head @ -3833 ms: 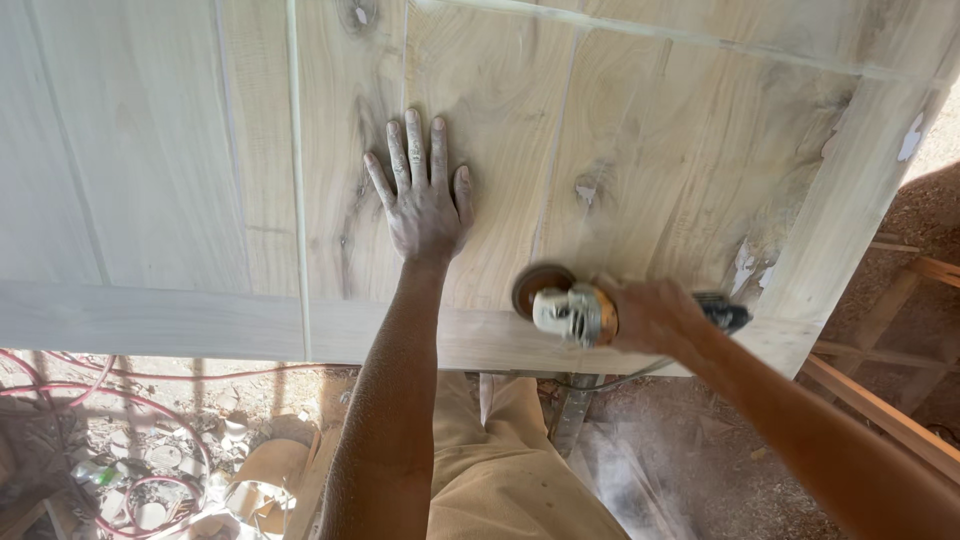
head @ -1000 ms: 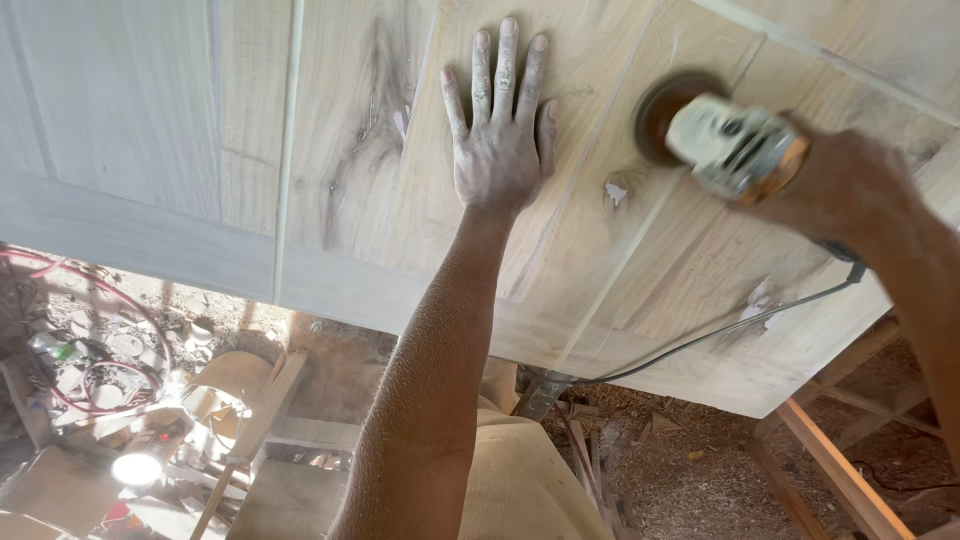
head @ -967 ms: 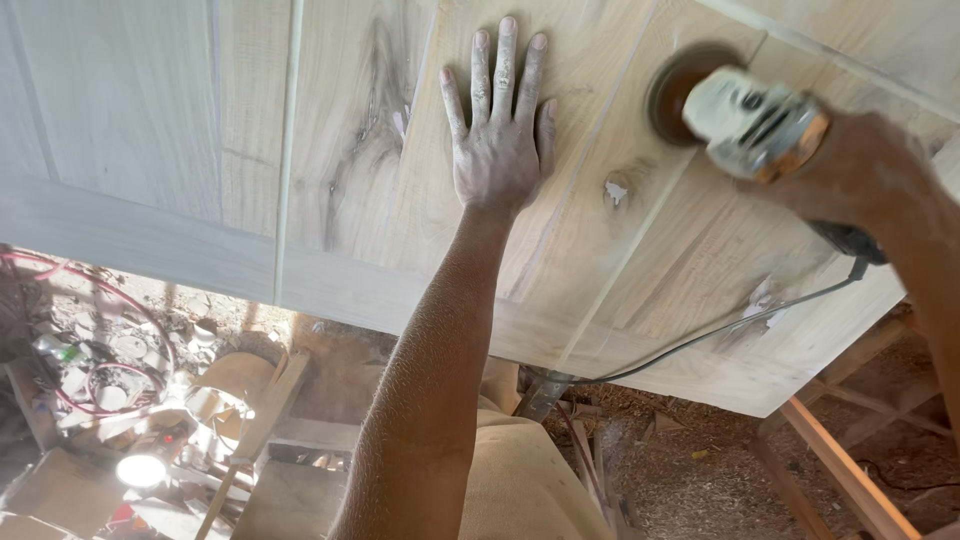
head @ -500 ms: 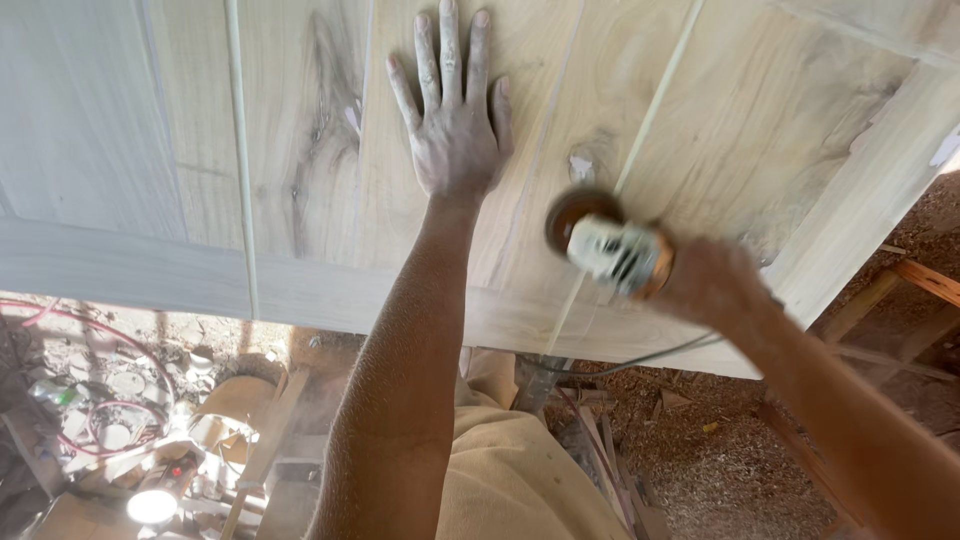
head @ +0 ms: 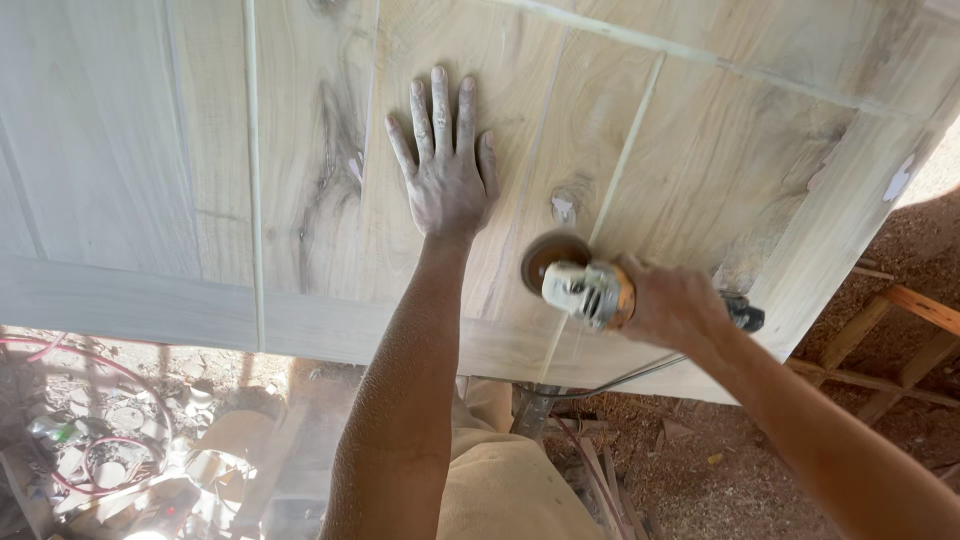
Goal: The person uses an angle grinder with a sanding disc to smooth the surface of a large wooden board. They move the tool across the board in sweeping motions, covering different sections while holding the board steady with their left hand.
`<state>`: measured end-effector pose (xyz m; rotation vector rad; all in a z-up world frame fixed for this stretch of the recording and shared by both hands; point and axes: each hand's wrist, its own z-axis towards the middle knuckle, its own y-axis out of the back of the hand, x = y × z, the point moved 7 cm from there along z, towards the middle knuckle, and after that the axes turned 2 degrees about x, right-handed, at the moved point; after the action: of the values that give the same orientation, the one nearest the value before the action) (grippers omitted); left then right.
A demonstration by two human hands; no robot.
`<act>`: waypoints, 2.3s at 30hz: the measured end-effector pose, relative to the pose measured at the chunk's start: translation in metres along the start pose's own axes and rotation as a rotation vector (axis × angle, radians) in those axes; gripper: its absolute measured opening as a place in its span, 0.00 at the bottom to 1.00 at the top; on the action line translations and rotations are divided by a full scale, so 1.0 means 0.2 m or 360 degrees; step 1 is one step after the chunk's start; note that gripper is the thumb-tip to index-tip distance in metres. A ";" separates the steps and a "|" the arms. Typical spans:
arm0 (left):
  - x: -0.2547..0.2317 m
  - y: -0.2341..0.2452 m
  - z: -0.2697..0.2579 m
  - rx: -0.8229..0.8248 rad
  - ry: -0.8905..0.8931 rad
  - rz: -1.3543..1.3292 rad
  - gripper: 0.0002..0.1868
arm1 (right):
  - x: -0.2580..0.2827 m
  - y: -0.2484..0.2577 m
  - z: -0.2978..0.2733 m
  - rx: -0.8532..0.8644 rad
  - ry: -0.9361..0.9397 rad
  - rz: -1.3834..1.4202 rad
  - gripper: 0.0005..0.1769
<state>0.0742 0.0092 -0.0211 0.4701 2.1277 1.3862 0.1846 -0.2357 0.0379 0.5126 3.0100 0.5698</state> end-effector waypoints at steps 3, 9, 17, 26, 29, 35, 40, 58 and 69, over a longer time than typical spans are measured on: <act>0.00 0.01 0.02 -0.0056 -0.0001 -0.0038 0.31 | -0.19 0.25 0.10 0.0044 -0.0214 0.0261 0.56; 0.00 0.01 0.01 -0.0069 -0.0005 -0.0067 0.31 | -0.63 0.60 0.32 -0.0201 -0.0530 0.0582 0.54; -0.01 -0.01 0.03 0.0022 0.0019 0.0004 0.31 | -0.65 0.54 0.24 -0.0197 -0.0595 0.0639 0.52; -0.02 0.01 0.00 0.0103 0.0032 0.0068 0.31 | -0.09 -0.05 -0.01 -0.0043 -0.0189 0.0306 0.53; -0.02 0.02 0.01 0.0081 0.0027 0.0087 0.30 | 0.07 -0.34 -0.09 0.0130 -0.0128 0.0235 0.52; 0.00 0.01 -0.01 0.0086 0.0060 0.0090 0.30 | 0.26 -0.52 -0.14 0.0050 0.0082 0.0079 0.57; 0.00 -0.01 0.01 0.0079 0.0041 0.0101 0.30 | -0.01 -0.21 -0.04 0.0233 -0.0198 0.0222 0.53; 0.00 0.00 0.02 0.0150 0.0058 0.0088 0.29 | -0.65 0.56 0.33 -0.0463 -0.0427 0.0776 0.44; -0.01 0.00 0.01 0.0155 0.0049 0.0137 0.30 | 0.14 -0.25 -0.02 0.0131 -0.0132 0.0389 0.52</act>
<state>0.0776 0.0099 -0.0207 0.5886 2.2309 1.3483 0.1426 -0.2713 0.0242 0.8942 2.9215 0.4236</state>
